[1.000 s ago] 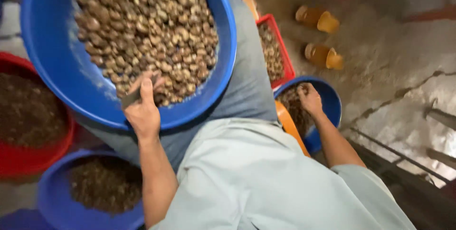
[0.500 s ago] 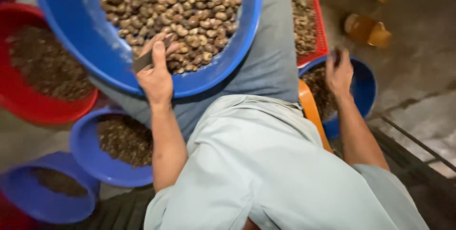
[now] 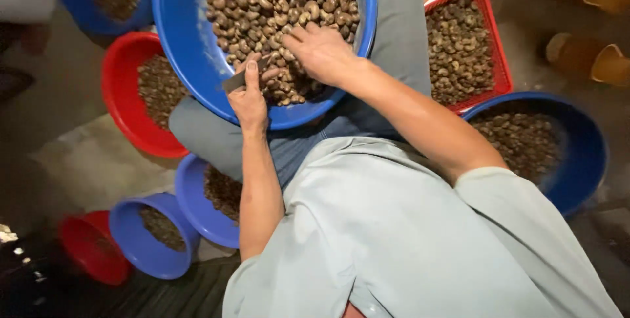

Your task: Sorting and cracking nuts manually using a small metal tool

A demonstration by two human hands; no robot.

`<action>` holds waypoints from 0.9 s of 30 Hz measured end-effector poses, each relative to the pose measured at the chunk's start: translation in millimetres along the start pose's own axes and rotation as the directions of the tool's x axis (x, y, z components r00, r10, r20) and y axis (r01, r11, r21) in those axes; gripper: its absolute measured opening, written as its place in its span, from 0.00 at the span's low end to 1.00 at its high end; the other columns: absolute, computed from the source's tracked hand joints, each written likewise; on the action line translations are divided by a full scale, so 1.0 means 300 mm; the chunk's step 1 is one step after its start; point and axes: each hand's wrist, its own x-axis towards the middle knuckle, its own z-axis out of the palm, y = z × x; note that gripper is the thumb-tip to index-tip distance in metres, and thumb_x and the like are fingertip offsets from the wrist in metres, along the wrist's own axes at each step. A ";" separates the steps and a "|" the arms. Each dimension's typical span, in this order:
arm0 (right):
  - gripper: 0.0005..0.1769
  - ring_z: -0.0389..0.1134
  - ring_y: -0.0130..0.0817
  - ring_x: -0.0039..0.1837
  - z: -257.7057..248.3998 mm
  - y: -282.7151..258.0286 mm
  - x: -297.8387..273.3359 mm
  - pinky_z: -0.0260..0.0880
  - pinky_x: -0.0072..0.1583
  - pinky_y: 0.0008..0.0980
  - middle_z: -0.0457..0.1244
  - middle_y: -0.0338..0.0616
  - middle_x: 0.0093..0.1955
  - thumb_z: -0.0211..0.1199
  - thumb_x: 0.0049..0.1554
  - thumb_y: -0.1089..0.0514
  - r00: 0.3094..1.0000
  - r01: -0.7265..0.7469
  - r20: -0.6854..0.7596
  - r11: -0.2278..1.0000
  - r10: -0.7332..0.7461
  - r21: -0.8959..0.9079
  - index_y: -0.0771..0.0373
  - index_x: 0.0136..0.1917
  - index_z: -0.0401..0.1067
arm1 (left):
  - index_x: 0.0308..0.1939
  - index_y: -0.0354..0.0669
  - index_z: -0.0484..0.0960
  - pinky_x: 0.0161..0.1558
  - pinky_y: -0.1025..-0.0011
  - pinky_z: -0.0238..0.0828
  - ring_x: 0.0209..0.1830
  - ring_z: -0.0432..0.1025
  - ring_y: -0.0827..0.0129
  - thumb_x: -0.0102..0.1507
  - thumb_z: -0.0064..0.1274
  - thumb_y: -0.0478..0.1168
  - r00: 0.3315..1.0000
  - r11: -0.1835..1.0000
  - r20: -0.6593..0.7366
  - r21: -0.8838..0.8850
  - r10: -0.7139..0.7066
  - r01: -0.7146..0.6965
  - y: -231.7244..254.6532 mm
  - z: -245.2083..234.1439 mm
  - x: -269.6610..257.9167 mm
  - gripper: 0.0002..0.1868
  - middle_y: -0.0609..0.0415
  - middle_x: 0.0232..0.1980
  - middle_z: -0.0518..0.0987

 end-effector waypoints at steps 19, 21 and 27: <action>0.20 0.67 0.60 0.65 -0.004 -0.036 0.020 0.71 0.61 0.54 0.65 0.62 0.62 0.52 0.67 0.53 0.957 -0.286 0.192 0.800 0.216 0.528 0.65 0.67 0.67 | 0.59 0.41 0.86 0.52 0.56 0.81 0.53 0.80 0.52 0.75 0.50 0.49 0.994 0.986 0.080 0.156 -0.078 0.065 0.003 -0.016 0.021 0.19 0.37 0.48 0.86; 0.26 0.58 0.67 0.74 -0.148 -0.069 0.025 0.60 0.70 0.64 0.59 0.67 0.71 0.50 0.71 0.48 0.900 -0.435 0.378 0.503 0.216 0.747 0.69 0.73 0.61 | 0.62 0.39 0.84 0.56 0.49 0.79 0.59 0.77 0.45 0.77 0.46 0.50 0.990 0.992 0.124 0.111 -0.068 0.054 0.037 -0.013 0.010 0.20 0.35 0.56 0.83; 0.18 0.74 0.36 0.43 -0.020 -0.050 0.001 0.80 0.45 0.32 0.70 0.52 0.44 0.67 0.61 0.53 0.864 -0.434 0.349 0.187 0.363 0.881 0.63 0.60 0.70 | 0.58 0.47 0.87 0.63 0.47 0.73 0.63 0.75 0.47 0.74 0.51 0.49 0.985 0.992 0.150 0.111 -0.079 0.062 0.081 -0.018 0.006 0.16 0.38 0.58 0.83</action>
